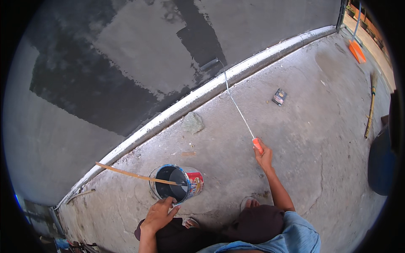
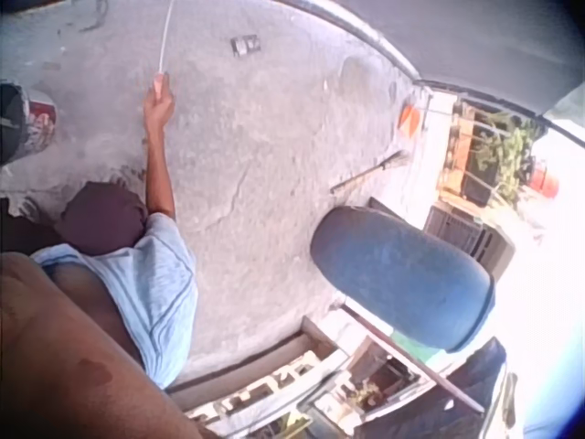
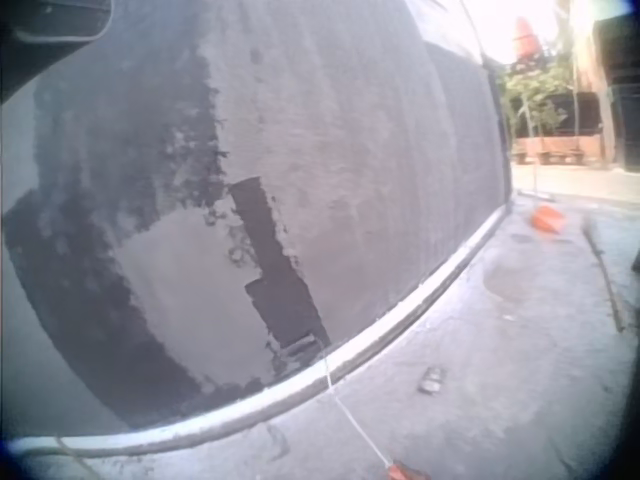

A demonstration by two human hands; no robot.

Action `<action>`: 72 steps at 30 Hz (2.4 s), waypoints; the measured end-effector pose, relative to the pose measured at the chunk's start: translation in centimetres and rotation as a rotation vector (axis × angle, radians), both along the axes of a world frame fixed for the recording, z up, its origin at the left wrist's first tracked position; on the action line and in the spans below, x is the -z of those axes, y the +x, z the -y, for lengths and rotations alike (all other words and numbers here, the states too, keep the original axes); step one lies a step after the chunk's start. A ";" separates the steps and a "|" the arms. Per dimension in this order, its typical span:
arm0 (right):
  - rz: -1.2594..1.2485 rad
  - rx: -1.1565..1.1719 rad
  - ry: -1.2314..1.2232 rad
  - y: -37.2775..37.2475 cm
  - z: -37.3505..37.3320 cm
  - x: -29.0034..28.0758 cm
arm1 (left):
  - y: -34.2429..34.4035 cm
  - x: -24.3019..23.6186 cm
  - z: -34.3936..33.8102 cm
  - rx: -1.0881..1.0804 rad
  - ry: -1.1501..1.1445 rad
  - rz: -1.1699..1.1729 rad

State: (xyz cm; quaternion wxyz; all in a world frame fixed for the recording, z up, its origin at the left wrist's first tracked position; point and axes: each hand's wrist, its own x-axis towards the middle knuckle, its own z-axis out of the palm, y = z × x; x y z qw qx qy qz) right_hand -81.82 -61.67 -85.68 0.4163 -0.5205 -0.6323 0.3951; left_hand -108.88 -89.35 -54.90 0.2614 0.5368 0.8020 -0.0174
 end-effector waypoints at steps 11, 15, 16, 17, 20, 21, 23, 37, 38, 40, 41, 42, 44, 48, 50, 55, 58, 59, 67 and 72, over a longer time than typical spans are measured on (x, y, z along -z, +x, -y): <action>-0.013 0.010 0.003 0.9 0.5 2.5 | -0.3 -0.2 0.0 0.012 0.019 0.027; -0.048 -0.015 0.043 1.1 -0.5 2.1 | -0.4 -0.2 0.1 -0.002 -0.005 0.001; -0.060 -0.026 0.015 1.0 -0.7 0.8 | -0.3 -0.1 0.2 -0.003 -0.003 -0.003; -0.073 -0.037 -0.012 0.8 -0.9 -0.2 | -0.3 -0.1 0.2 -0.005 -0.001 -0.008; -0.100 -0.026 0.083 0.1 -1.8 -2.2 | -0.2 -0.3 0.0 -0.025 -0.004 0.020; -0.094 -0.027 0.101 0.1 -1.9 -2.2 | -0.3 -0.2 -0.1 -0.019 -0.001 0.026; -0.084 -0.031 0.136 0.0 -2.2 -1.9 | -0.5 0.0 -0.1 -0.009 0.003 0.039; 0.050 0.006 0.018 1.5 0.4 2.3 | -0.5 -0.4 0.4 -0.017 0.019 0.015; 0.054 0.000 0.000 1.5 0.5 1.9 | -0.5 -0.3 0.5 -0.018 0.019 0.012; 0.029 -0.005 -0.012 1.7 0.9 0.8 | -0.7 -0.1 0.8 0.000 0.047 0.008; 0.016 -0.008 -0.019 1.7 1.1 0.6 | -0.8 0.0 0.9 0.009 0.060 0.006; 0.032 -0.016 -0.008 1.9 1.1 0.8 | -0.8 -0.1 0.9 0.008 0.058 0.004; 0.062 -0.030 0.014 2.6 1.2 1.3 | -0.8 -0.2 0.9 0.006 0.053 -0.002; 0.143 -0.042 -0.065 1.7 1.7 -1.1 | -1.0 -0.1 1.3 -0.032 0.037 0.009; 0.130 -0.036 -0.068 1.3 1.6 -1.4 | -1.1 -0.3 1.1 -0.038 0.025 0.024; 0.128 -0.010 0.027 0.5 1.8 0.4 | -1.4 -0.2 1.3 -0.034 0.010 0.021; 0.132 -0.023 -0.054 -0.2 2.5 -0.8 | -1.6 -0.2 1.6 -0.035 0.015 -0.004; 0.130 -0.032 -0.089 -0.4 2.7 -1.3 | -1.6 -0.3 1.7 -0.035 0.018 -0.014; 0.021 0.016 0.115 -2.9 2.1 -2.9 | -1.8 -0.1 1.6 -0.023 0.037 -0.008; -0.119 -0.015 0.161 -5.6 -0.6 -8.7 | -1.6 -0.5 1.4 -0.025 0.050 -0.009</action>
